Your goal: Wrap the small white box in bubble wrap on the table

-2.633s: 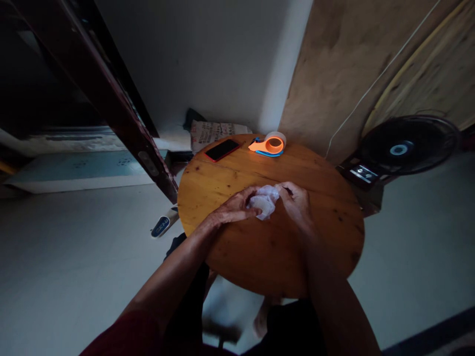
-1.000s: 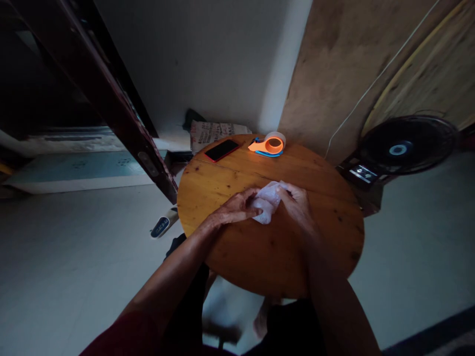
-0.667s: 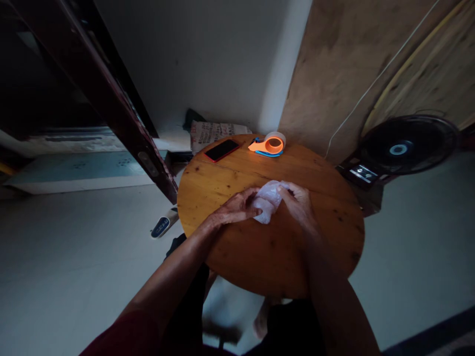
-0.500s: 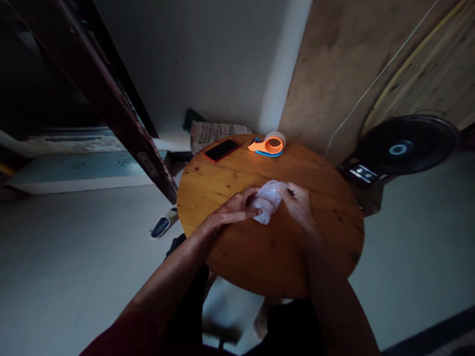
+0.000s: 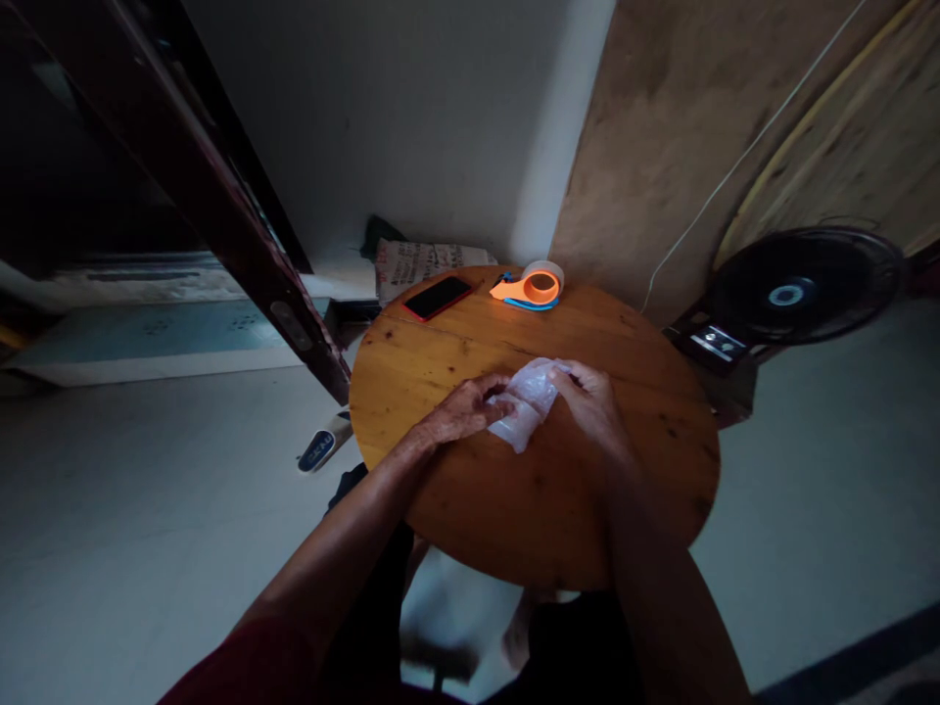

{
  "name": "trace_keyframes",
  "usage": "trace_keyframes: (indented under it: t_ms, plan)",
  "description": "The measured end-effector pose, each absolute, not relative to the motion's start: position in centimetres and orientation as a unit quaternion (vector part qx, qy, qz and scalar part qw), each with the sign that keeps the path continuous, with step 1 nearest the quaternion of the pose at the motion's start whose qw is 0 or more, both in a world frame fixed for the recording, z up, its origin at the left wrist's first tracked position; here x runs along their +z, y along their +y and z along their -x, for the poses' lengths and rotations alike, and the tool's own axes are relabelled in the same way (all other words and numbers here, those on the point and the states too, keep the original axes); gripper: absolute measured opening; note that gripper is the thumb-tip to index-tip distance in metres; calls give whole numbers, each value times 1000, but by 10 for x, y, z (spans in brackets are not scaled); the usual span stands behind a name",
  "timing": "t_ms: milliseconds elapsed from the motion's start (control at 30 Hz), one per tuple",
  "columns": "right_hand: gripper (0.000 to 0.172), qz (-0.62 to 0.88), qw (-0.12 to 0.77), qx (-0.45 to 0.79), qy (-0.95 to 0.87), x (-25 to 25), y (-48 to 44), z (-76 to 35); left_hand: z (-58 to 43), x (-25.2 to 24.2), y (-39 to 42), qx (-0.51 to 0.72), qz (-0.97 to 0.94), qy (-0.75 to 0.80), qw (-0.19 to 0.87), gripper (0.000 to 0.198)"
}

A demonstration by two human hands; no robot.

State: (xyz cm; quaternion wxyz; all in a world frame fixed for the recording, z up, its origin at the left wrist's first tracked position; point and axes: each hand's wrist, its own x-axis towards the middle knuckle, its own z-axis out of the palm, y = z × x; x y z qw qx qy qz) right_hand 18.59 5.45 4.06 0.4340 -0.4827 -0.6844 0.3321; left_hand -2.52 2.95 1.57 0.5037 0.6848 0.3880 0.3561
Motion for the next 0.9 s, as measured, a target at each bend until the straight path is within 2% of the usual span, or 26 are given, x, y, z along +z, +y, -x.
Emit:
trace_keyframes:
  t_ms: [333,533,667,900]
  plan:
    - [34,532,388,233,-716,32,57,-185,27,15,29,375,-675,411,484,31]
    - [41,572,238,201,-759,38,56,-188,27,15,29,374,-677,411,484,30]
    - [49,564,186,209,-777,38,54,-184,27,15,30,378,-677,407,483,31]
    - [40,565,246,200,-762,37,56,-185,26,9,32,382,-668,412,489,31]
